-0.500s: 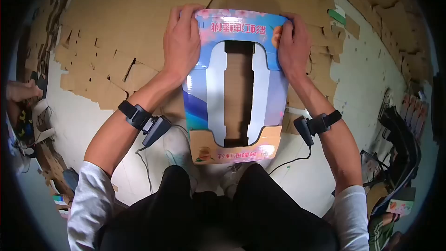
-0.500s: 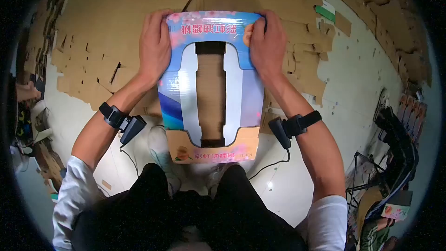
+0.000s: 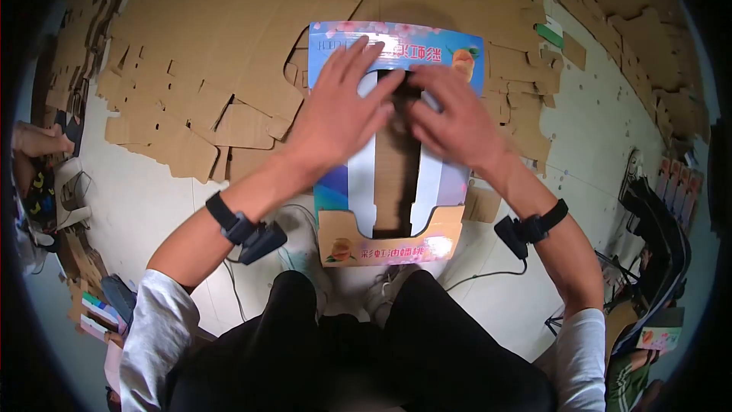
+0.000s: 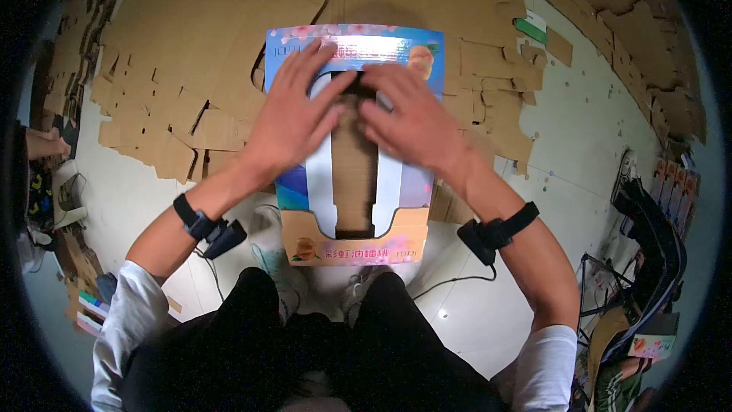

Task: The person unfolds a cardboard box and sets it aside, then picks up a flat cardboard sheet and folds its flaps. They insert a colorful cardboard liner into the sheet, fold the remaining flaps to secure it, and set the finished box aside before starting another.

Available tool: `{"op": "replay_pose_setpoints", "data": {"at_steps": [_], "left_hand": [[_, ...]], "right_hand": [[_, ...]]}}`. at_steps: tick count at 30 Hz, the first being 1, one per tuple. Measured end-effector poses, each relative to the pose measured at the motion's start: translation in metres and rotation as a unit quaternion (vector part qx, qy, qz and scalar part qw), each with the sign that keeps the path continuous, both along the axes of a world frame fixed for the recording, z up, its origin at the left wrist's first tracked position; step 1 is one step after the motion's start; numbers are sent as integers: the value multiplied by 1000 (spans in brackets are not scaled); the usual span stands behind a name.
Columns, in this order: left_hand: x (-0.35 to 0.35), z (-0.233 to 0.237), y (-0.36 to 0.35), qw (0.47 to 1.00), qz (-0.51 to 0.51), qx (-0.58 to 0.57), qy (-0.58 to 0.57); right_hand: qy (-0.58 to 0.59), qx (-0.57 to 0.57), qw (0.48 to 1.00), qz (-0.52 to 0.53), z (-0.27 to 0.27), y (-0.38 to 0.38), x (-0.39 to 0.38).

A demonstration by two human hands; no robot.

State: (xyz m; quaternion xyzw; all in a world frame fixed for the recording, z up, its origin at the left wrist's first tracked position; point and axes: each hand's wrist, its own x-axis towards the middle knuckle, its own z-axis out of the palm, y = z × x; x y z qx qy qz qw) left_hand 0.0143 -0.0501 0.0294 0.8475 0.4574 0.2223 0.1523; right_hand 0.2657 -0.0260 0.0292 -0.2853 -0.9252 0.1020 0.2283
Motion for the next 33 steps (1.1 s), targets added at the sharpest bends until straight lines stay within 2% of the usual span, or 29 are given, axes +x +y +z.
{"op": "replay_pose_setpoints", "data": {"at_steps": [2,9,12,18,24,29,33], "left_hand": [[3,7,-20,999,-22,-23,27],[9,10,-52,999,-5,-43,20],[6,11,-66,994,-30,-63,81],[0,4,-68,993,-55,-49,92],[-1,29,-72,985,-75,-134,75],[0,-2,-86,989,-73,-68,110],[-1,-9,-90,991,-62,-38,113]], "right_hand": [[-22,-21,998,47,-8,-20,-7],[-72,-57,995,35,-11,-26,-16],[-120,-65,990,39,-7,-33,-18],[-163,-155,972,63,14,-52,-15],[-135,-144,979,52,8,-85,-8],[-110,-107,986,56,-12,-95,-5],[-102,-114,987,55,-13,-96,-8]]}}
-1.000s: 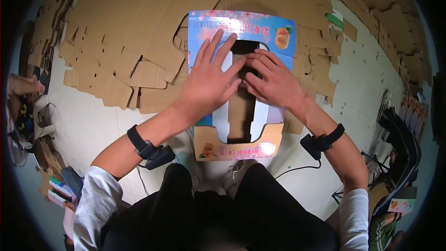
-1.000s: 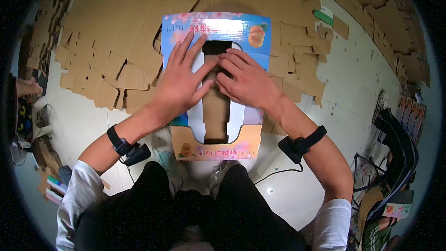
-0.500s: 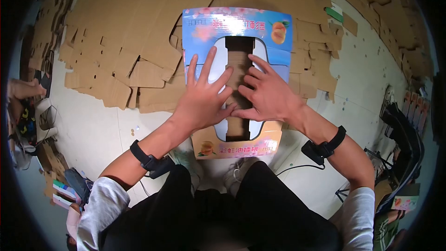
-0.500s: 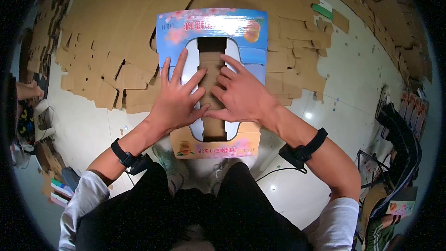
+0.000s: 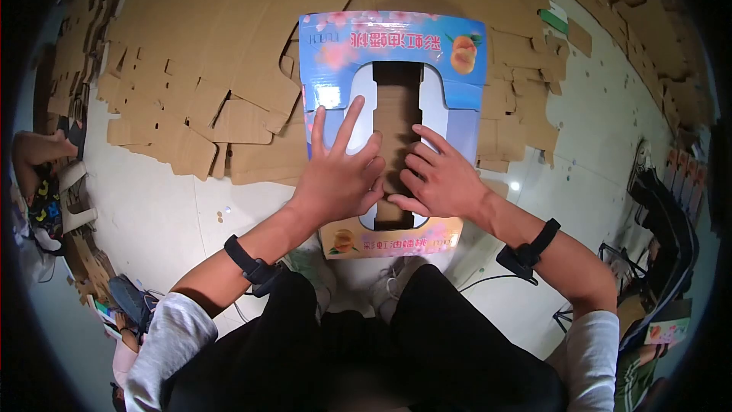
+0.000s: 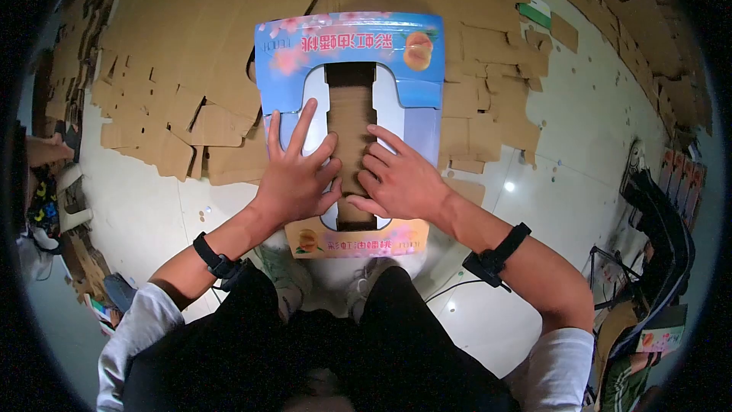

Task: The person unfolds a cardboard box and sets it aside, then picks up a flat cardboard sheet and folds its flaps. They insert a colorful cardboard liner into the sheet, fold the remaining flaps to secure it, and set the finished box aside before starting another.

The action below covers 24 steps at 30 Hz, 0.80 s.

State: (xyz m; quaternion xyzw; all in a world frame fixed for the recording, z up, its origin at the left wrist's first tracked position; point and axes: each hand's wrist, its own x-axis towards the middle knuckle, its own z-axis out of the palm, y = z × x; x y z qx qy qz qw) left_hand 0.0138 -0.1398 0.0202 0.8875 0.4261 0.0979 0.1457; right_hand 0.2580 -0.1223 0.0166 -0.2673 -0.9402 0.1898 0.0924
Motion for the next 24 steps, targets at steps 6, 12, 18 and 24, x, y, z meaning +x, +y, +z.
{"op": "replay_pose_setpoints", "data": {"at_steps": [6,12,18,24], "left_hand": [[-1,1,1,1000,-12,-19,-15],[2,-1,1,1000,-4,-3,-29],[-4,0,1,996,-17,-12,-88],[-37,-12,12,980,103,31,-166]], "right_hand": [[34,1,999,18,-4,3,0],[49,17,999,15,-7,3,0],[24,47,998,26,2,3,2],[-32,107,993,-38,22,25,71]]}}
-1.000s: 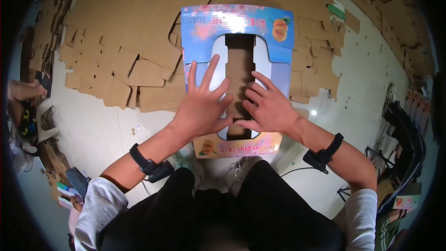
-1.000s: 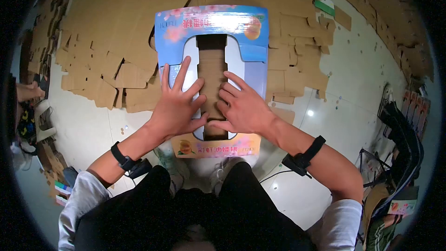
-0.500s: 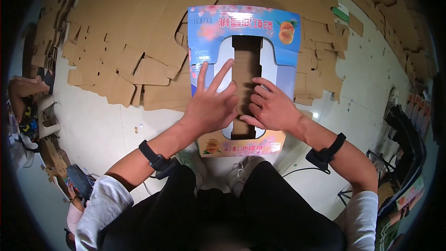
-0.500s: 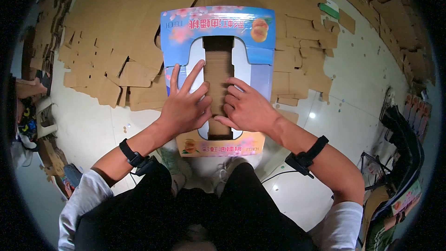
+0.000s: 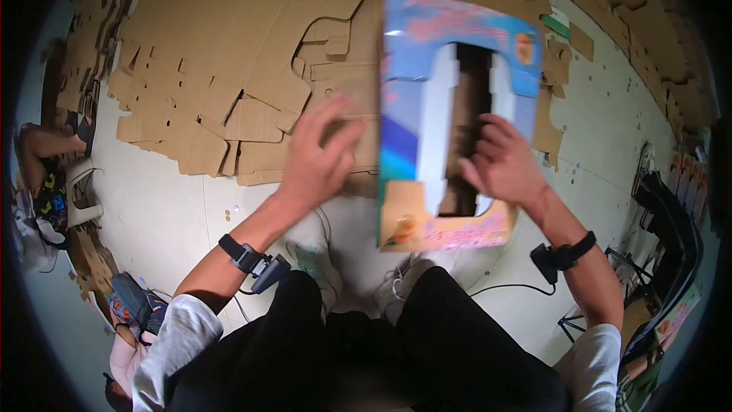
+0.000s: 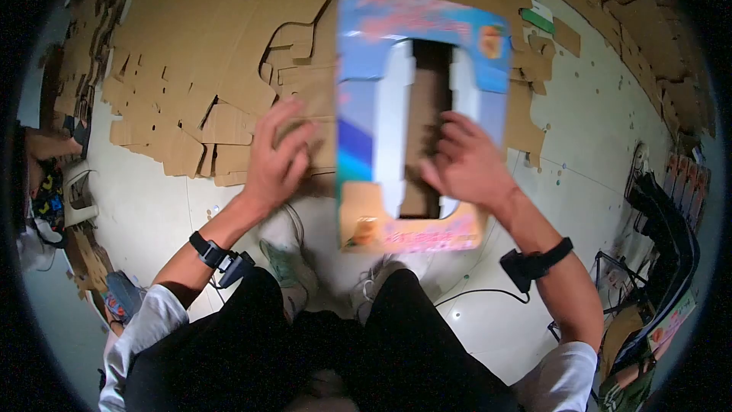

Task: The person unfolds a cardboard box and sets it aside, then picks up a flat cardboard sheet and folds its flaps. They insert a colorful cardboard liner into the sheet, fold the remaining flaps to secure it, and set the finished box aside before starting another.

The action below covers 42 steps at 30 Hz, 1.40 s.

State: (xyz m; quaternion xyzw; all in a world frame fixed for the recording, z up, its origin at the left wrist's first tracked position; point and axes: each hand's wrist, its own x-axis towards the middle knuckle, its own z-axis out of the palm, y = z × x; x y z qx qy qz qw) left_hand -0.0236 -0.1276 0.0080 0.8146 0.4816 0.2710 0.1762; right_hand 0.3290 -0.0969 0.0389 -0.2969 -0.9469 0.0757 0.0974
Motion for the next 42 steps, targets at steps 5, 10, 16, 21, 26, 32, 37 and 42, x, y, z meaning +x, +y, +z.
{"op": "replay_pose_setpoints", "data": {"at_steps": [5,10,16,21,26,32,37,42], "left_hand": [[-34,-4,10,969,149,-70,187],[-77,-6,21,962,157,-111,193],[-82,1,26,960,120,-78,241],[-73,7,41,955,64,-25,288],[-59,18,55,987,79,-10,137],[-8,40,20,953,36,-275,-121],[34,56,-35,864,-226,-418,-168],[46,34,-56,832,-383,-390,-90]], "right_hand": [[-87,27,977,-193,-4,-10,122],[-230,-79,833,-496,-29,-77,250],[-36,-132,640,-756,-108,-184,369],[242,-200,419,-852,-127,-178,380],[279,-188,428,-839,-95,-105,361],[30,90,666,-740,-89,-36,377],[305,-144,709,-619,-40,35,230],[364,-345,661,-558,-31,80,158]]}}
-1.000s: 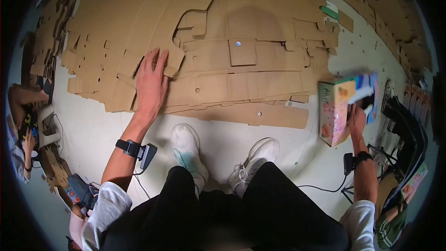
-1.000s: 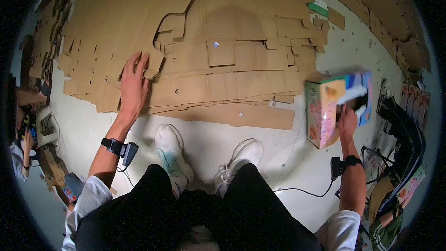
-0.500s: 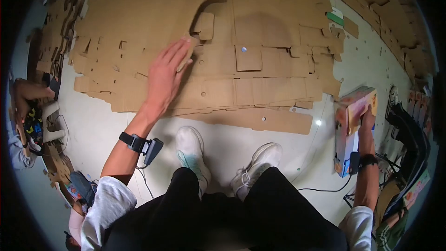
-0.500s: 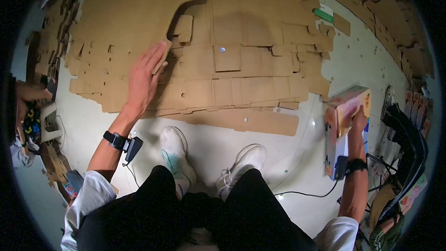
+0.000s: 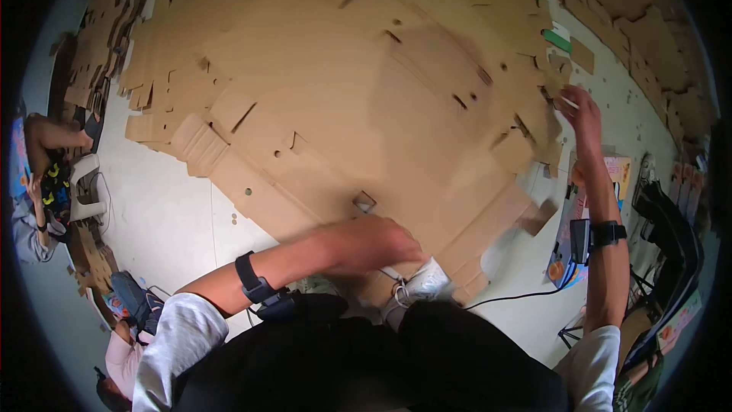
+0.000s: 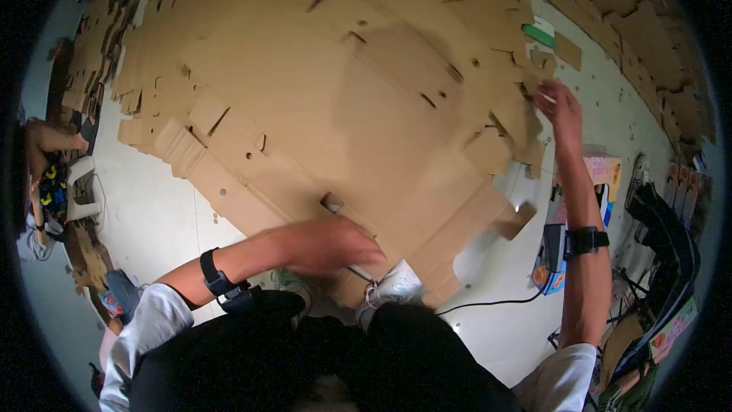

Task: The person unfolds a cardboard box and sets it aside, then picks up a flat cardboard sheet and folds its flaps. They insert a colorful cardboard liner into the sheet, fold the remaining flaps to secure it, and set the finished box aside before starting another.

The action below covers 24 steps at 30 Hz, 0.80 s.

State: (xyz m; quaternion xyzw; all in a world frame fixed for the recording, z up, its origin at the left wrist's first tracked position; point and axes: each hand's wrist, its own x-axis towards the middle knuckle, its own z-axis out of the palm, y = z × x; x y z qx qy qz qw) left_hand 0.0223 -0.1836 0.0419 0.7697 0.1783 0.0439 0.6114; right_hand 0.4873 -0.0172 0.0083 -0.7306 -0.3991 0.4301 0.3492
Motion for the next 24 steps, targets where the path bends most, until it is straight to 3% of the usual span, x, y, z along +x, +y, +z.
{"op": "replay_pose_setpoints", "data": {"at_steps": [2,4,6,7,8,11,14,16,18,21,24], "left_hand": [[-28,-34,0,995,59,46,68],[-55,-12,24,964,98,69,237],[-90,-6,39,874,108,78,468],[-115,-9,36,845,119,110,510],[-135,-11,34,812,131,142,551],[-144,27,51,689,156,-113,699],[-160,23,33,695,221,-169,663],[-182,5,11,716,366,-287,521],[-187,4,-4,690,490,-386,367],[-188,2,-11,683,522,-450,240],[-154,41,7,716,539,-387,218]], "right_hand": [[-62,-20,995,79,-7,5,-18],[-191,1,964,188,-34,-2,-34],[-324,24,925,199,-39,-8,-52],[-388,37,898,202,-41,-10,-56],[-357,38,915,186,-45,-6,-53],[-284,10,947,148,-49,6,-39],[-291,-102,942,132,-39,16,-29],[-302,-70,945,106,-40,9,-25],[-304,-58,948,75,-40,-1,-22],[-311,-31,950,-16,-33,-15,-4],[-304,40,944,-123,-28,-24,7]]}}
